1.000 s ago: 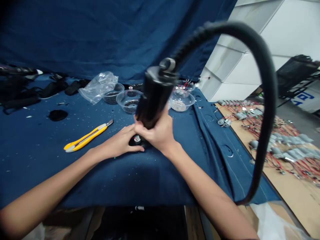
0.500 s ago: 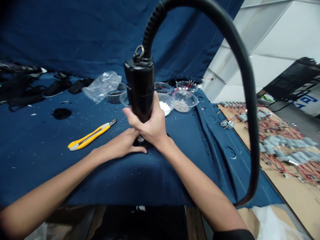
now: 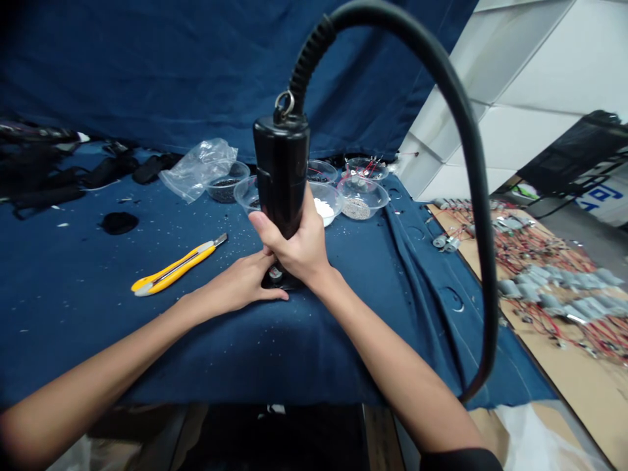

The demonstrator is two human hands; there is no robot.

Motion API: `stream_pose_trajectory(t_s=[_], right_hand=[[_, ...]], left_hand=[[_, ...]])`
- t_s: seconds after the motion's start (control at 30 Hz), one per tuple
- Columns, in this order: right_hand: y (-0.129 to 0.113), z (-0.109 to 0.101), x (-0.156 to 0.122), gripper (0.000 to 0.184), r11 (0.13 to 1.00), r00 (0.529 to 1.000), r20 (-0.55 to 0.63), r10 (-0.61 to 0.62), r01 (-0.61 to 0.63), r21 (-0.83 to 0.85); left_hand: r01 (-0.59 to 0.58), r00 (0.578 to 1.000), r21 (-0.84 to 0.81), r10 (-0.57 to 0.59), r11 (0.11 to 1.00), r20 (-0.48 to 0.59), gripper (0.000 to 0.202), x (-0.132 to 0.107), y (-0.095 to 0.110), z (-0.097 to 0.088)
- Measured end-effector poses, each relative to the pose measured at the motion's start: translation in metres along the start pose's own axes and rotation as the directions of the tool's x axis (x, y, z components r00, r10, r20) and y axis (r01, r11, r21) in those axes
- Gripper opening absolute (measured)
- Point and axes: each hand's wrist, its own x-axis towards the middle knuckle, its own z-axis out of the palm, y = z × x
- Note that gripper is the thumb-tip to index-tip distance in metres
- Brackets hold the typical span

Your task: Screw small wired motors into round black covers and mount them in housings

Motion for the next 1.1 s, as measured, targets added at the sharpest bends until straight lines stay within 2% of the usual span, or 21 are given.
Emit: stream_pose_trajectory(t_s=[0.1, 0.3, 0.43, 0.5, 0.6, 0.67, 0.77, 0.83, 0.9, 1.0, 1.03, 1.07, 1.1], right_hand=[[0.000, -0.001, 0.001, 0.051, 1.000, 0.987, 0.158, -0.029, 0.026, 0.017], [0.001, -0.001, 0.002, 0.041, 0.999, 0.996, 0.087, -0.019, 0.022, -0.030], [-0.003, -0.011, 0.006, 0.045, 0.999, 0.993, 0.115, 0.034, -0.029, -0.041], [-0.007, -0.017, 0.008, 0.046, 0.994, 0.988, 0.155, -0.012, 0.028, -0.101], [-0.012, -0.020, 0.006, 0.041, 0.959, 0.965, 0.218, -0.146, 0.192, -0.209], [-0.016, -0.019, 0.003, 0.041, 0.942, 0.954, 0.238, -0.184, 0.240, -0.234], [-0.022, -0.020, 0.001, 0.046, 0.943, 0.958, 0.251, -0.140, 0.206, -0.262], [-0.026, -0.027, 0.004, 0.040, 0.937, 0.948, 0.318, -0.012, 0.122, -0.328], [-0.028, -0.039, 0.011, 0.031, 0.907, 0.890, 0.416, 0.188, 0.005, -0.422], [-0.024, -0.054, 0.020, 0.027, 0.845, 0.720, 0.525, 0.454, -0.162, -0.509], [-0.022, -0.056, 0.021, 0.026, 0.834, 0.673, 0.547, 0.498, -0.199, -0.514], [-0.019, -0.057, 0.021, 0.024, 0.830, 0.647, 0.560, 0.517, -0.219, -0.514], [-0.017, -0.057, 0.020, 0.022, 0.831, 0.642, 0.567, 0.517, -0.217, -0.512]], left_hand=[[-0.007, 1.000, -0.005, 0.007, 1.000, -0.001, 0.069, 0.000, 0.002, -0.001], [-0.014, 1.000, -0.024, 0.014, 1.000, -0.009, 0.063, -0.001, 0.004, -0.001], [-0.008, 1.000, -0.031, 0.008, 0.999, -0.013, 0.061, -0.001, 0.004, 0.000], [-0.005, 1.000, -0.029, 0.005, 1.000, -0.012, 0.061, -0.001, 0.005, 0.000], [-0.008, 1.000, -0.033, 0.007, 0.999, -0.010, 0.062, 0.000, 0.005, 0.000], [-0.007, 1.000, -0.041, 0.006, 0.999, -0.011, 0.063, 0.001, 0.004, 0.001], [-0.011, 1.000, -0.073, 0.010, 0.997, -0.011, 0.064, 0.002, 0.003, 0.002], [-0.012, 1.000, -0.098, 0.010, 0.995, -0.022, 0.068, 0.001, 0.001, 0.002], [0.007, 0.999, -0.123, -0.011, 0.992, -0.033, 0.072, 0.000, 0.001, 0.001], [0.050, 0.998, -0.164, -0.056, 0.985, -0.030, 0.069, -0.002, 0.002, 0.000], [0.060, 0.997, -0.174, -0.067, 0.983, -0.030, 0.067, -0.002, 0.002, -0.001], [0.065, 0.997, -0.181, -0.072, 0.981, -0.032, 0.065, -0.002, 0.002, -0.001], [0.065, 0.997, -0.185, -0.073, 0.981, -0.036, 0.065, -0.002, 0.003, -0.001]])
